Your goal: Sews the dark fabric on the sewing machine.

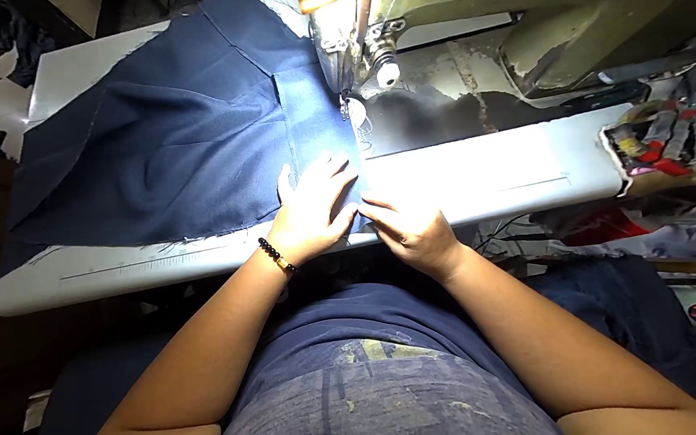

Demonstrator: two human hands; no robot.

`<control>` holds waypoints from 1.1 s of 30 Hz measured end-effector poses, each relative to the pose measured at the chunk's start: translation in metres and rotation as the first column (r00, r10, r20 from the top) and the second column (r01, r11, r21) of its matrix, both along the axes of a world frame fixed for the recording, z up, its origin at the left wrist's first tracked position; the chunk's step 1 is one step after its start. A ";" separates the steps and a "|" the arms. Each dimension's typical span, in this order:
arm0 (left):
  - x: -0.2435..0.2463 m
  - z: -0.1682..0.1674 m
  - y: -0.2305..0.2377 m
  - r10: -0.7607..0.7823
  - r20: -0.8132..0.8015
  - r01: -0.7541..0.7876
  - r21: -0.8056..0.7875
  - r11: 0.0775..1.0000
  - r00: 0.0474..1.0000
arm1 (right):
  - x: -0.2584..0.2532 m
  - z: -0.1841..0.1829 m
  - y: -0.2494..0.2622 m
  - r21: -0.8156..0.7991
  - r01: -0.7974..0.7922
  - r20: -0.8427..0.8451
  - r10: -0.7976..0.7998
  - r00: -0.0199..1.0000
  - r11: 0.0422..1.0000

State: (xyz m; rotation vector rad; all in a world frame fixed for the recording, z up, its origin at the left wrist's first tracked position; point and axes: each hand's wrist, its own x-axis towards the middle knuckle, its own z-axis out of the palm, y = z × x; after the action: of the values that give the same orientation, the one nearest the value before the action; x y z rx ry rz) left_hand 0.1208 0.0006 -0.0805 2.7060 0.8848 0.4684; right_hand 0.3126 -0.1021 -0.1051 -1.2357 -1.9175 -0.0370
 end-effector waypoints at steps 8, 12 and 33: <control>0.001 0.006 0.001 -0.021 -0.070 0.018 -0.037 0.999 0.997 | 0.002 0.009 0.000 -0.115 0.001 0.053 0.005 0.999 0.993; 0.000 0.010 0.001 -0.041 -0.094 0.035 -0.059 0.998 0.995 | 0.008 0.021 0.000 -0.180 -0.037 0.116 0.058 0.992 0.983; 0.027 0.016 0.101 -0.082 -0.081 0.074 -0.105 0.992 0.993 | 0.036 0.036 0.094 -0.268 -0.080 0.146 0.122 0.982 0.960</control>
State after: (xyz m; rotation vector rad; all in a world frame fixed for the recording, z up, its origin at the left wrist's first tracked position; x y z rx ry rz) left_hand 0.1480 0.1018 -0.0650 2.6722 0.7978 0.2856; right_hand 0.3485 -0.0081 -0.0696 -1.3380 -2.1781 0.1806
